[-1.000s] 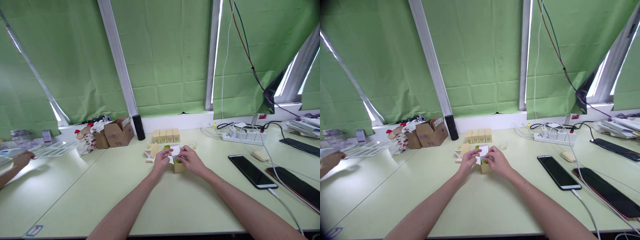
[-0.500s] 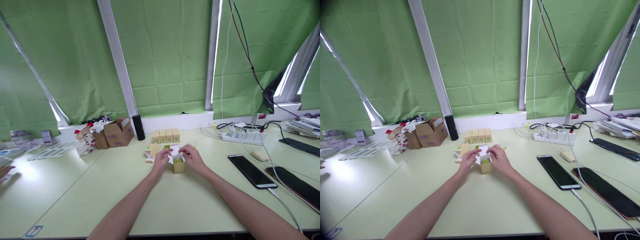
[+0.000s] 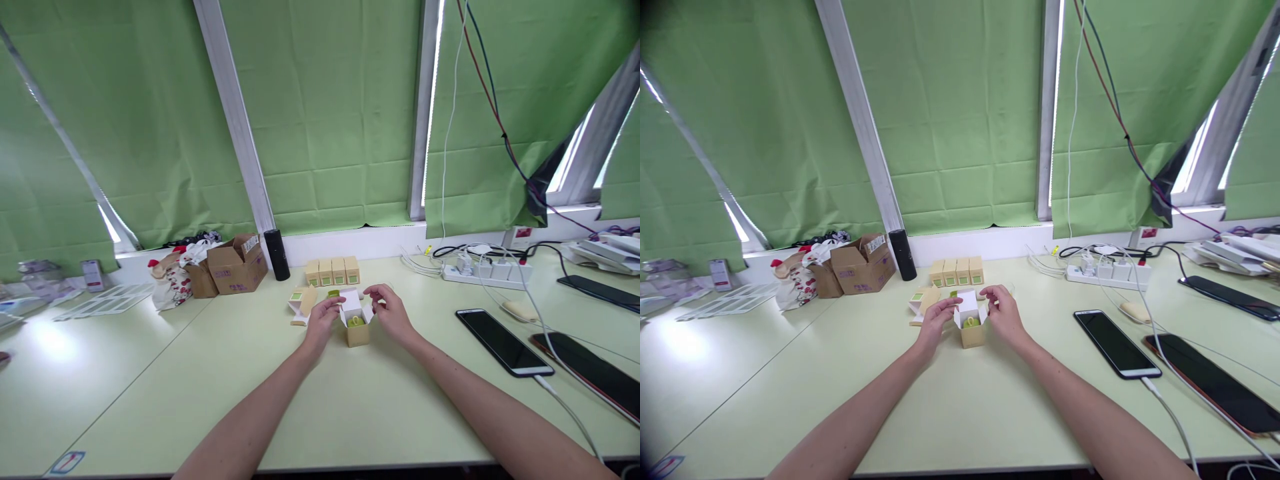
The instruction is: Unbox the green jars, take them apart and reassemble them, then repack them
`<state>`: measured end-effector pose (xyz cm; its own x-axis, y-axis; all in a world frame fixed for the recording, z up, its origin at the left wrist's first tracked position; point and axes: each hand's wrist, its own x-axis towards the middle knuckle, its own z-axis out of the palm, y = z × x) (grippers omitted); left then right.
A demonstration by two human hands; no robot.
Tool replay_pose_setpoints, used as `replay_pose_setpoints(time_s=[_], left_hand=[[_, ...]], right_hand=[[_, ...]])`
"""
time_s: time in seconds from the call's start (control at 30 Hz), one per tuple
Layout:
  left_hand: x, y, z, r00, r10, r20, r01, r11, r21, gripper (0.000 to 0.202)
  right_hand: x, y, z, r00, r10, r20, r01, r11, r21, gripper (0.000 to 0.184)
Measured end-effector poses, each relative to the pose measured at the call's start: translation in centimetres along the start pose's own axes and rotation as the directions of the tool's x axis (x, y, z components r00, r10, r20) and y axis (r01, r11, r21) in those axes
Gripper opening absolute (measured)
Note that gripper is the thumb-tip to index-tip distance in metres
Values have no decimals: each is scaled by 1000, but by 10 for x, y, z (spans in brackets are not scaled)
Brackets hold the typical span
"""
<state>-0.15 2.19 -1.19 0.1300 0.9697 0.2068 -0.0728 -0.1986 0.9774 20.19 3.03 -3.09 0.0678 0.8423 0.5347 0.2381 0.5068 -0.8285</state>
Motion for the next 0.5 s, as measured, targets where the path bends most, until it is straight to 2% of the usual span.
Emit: replay_pose_setpoints(time_s=[0.27,0.5], left_hand=[[-1,-6,1,999,17,46,-17,1000,-7,41],[-6,-4,5,997,3,79,-1,1000,-22,44]], right_hand=[[3,14,1,990,138,16,-138,990,41,41],[1,15,3,988,153,24,-154,987,52,40]])
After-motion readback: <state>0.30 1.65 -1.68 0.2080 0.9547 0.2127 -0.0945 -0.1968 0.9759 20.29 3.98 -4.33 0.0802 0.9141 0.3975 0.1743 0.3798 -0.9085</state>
